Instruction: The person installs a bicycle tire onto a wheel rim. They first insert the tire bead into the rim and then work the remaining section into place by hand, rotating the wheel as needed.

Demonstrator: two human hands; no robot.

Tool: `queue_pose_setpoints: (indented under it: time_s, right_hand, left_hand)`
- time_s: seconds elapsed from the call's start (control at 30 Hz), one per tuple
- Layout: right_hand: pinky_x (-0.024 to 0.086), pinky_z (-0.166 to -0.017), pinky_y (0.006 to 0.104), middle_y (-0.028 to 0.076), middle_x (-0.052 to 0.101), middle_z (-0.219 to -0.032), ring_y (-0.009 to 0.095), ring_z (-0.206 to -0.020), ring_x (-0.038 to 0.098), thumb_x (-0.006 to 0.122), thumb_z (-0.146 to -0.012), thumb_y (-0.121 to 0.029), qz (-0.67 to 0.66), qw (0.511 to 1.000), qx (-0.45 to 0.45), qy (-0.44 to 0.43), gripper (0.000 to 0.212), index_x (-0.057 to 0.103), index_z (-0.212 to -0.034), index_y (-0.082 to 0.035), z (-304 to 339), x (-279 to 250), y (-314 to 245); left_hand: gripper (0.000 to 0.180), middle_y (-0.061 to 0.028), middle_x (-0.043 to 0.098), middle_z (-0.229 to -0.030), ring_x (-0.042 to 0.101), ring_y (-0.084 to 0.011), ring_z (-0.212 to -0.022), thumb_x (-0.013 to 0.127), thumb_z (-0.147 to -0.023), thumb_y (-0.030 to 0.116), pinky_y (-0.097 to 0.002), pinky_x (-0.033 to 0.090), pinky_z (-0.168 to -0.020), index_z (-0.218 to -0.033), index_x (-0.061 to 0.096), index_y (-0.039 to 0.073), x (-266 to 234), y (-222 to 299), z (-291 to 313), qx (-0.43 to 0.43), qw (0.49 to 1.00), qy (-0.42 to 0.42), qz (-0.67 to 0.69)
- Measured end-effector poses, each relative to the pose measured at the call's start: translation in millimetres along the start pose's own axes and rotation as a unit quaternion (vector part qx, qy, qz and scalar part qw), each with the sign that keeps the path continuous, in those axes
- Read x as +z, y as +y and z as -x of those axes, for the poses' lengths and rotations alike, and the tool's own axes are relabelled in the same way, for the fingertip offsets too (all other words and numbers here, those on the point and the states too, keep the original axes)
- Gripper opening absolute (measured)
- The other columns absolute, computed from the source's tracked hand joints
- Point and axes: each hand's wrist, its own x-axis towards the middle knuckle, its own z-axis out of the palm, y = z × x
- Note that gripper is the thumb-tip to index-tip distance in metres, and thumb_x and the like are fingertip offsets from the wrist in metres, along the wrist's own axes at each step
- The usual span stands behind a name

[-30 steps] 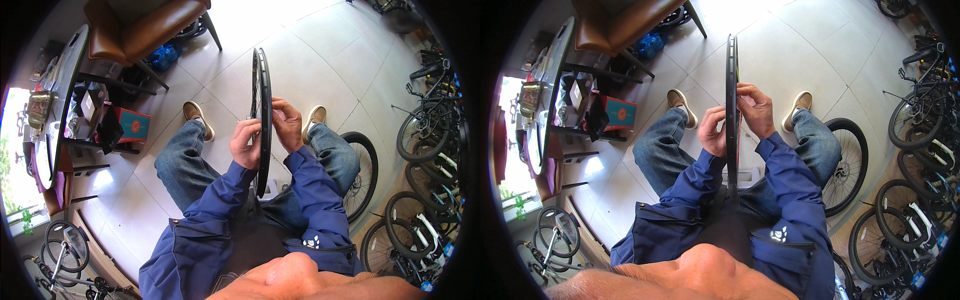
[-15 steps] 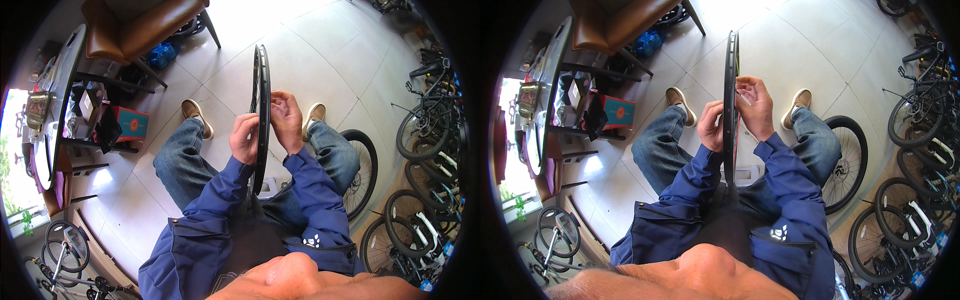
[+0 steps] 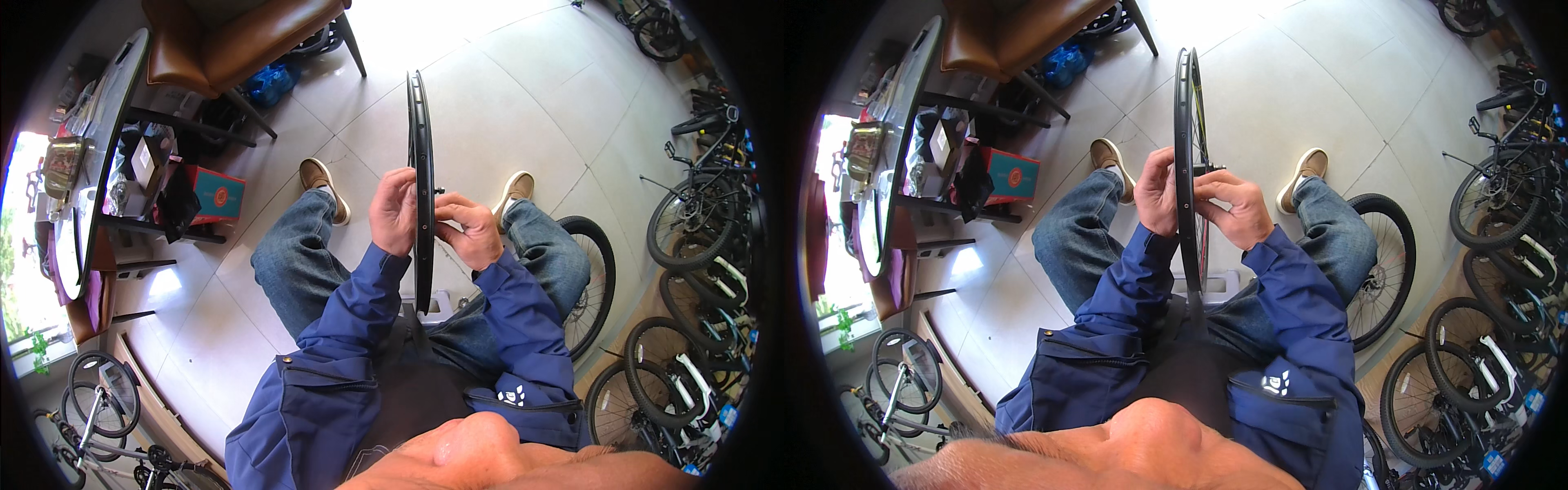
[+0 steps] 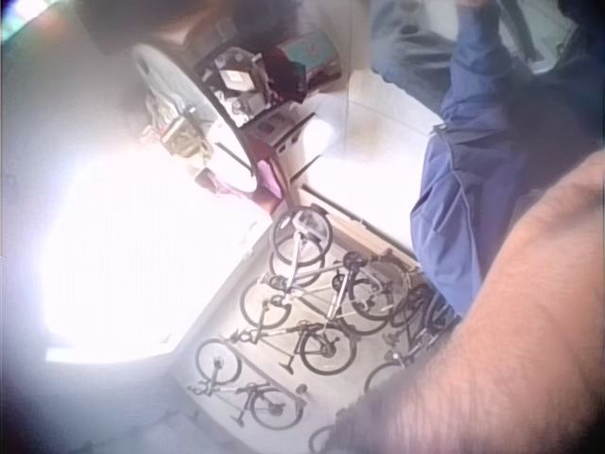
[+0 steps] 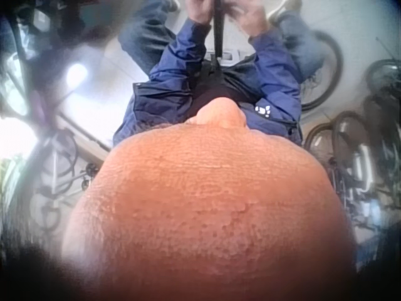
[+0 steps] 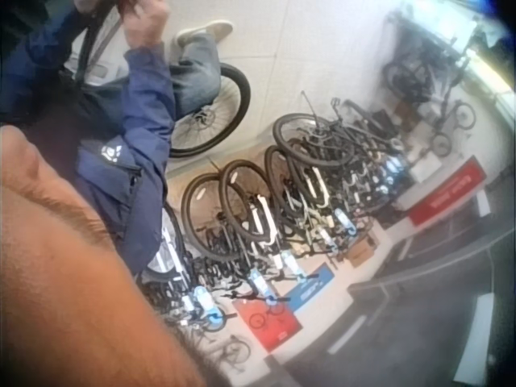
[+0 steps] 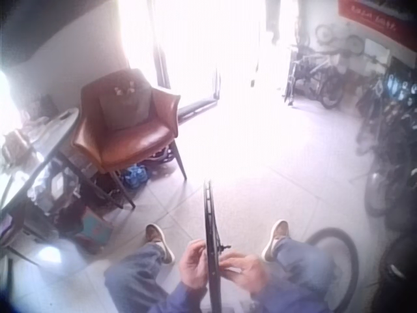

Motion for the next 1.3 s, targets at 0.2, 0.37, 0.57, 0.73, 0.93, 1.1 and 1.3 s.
queue_pose_setpoints:
  time_s: [0.2, 0.37, 0.57, 0.73, 0.93, 1.1, 1.3]
  right_hand:
    - [0.062, -0.095, 0.0353, 0.01, 0.078, -0.114, 0.023, -0.107, 0.078, 0.078, -0.093, 0.012, 0.023, 1.0, -0.011, -0.003, 0.028, 0.077, -0.119, 0.002, 0.1, 5.4, -3.1]
    - [0.06, -0.096, 0.0334, 0.01, 0.077, -0.112, 0.02, -0.104, 0.078, 0.073, -0.101, 0.007, 0.01, 0.999, 0.035, 0.032, 0.024, 0.073, -0.124, 0.001, -5.0, 1.7, 11.2]
    - [0.059, -0.1, 0.0311, 0.007, 0.076, -0.121, 0.015, -0.112, 0.073, 0.07, -0.114, -0.019, -0.147, 0.983, 0.064, 0.09, 0.036, 0.062, -0.14, 0.003, -15.4, -8.6, 32.1]
    - [0.056, -0.091, 0.0274, 0.004, 0.072, -0.115, 0.011, -0.104, 0.069, 0.07, -0.115, -0.02, -0.179, 0.974, 0.072, 0.12, 0.033, 0.064, -0.137, 0.004, -21.8, -5.5, 32.1]
    - [0.057, -0.089, 0.0268, 0.003, 0.073, -0.115, 0.01, -0.103, 0.069, 0.073, -0.113, -0.017, -0.207, 0.971, 0.072, 0.097, 0.03, 0.067, -0.135, 0.003, -24.8, 3.9, 32.0]
    - [0.058, -0.088, 0.0267, 0.003, 0.072, -0.117, 0.01, -0.103, 0.069, 0.075, -0.11, -0.011, -0.202, 0.973, 0.056, 0.095, 0.023, 0.072, -0.129, 0.002, -28.2, 3.7, 33.0]
    - [0.059, -0.091, 0.0274, 0.006, 0.071, -0.123, 0.011, -0.107, 0.07, 0.077, -0.107, -0.005, -0.256, 0.96, 0.009, 0.115, 0.015, 0.073, -0.121, 0.001, -31.1, 9.4, 35.6]
  left_hand:
    - [0.02, -0.0116, 0.061, -0.134, 0.068, -0.0179, -0.116, 0.065, -0.113, 0.002, -0.0346, 0.057, -0.102, -0.132, 0.065, -0.003, 2.3, -2.2, 4.9, 0.023, 0.996, 0.068, -0.045]
    - [0.018, -0.0076, 0.069, -0.123, 0.068, -0.0139, -0.11, 0.065, -0.114, 0.006, -0.0321, 0.057, -0.099, -0.13, 0.066, -0.001, -0.8, 18.7, 38.4, -0.142, 0.988, 0.037, 0.042]
    - [0.02, -0.0096, 0.071, -0.13, 0.069, -0.0166, -0.117, 0.065, -0.114, 0.007, -0.0318, 0.054, -0.105, -0.131, 0.068, -0.003, -6.8, 30.9, 40.7, -0.139, 0.986, -0.083, 0.034]
    - [0.023, -0.0114, 0.07, -0.132, 0.07, -0.0197, -0.118, 0.071, -0.108, -0.001, -0.0344, 0.056, -0.107, -0.13, 0.069, -0.005, 0.1, 24.0, 31.4, -0.044, 0.994, -0.094, 0.035]
    - [0.016, -0.0144, 0.079, -0.114, 0.076, -0.0274, -0.103, 0.077, -0.098, -0.007, -0.0368, 0.059, -0.093, -0.112, 0.076, 0.002, 3.4, 19.0, 30.9, 0.081, 0.991, -0.013, -0.102]
    - [0.016, -0.0152, 0.078, -0.115, 0.076, -0.0286, -0.105, 0.074, -0.1, -0.006, -0.0371, 0.059, -0.094, -0.115, 0.076, 0.0, 8.0, 22.6, 31.5, 0.094, 0.984, -0.009, -0.151]
    - [0.018, -0.0169, 0.077, -0.118, 0.075, -0.0302, -0.106, 0.072, -0.101, -0.004, -0.0373, 0.058, -0.096, -0.118, 0.075, -0.001, 12.2, 24.0, 32.5, 0.098, 0.981, -0.017, -0.165]
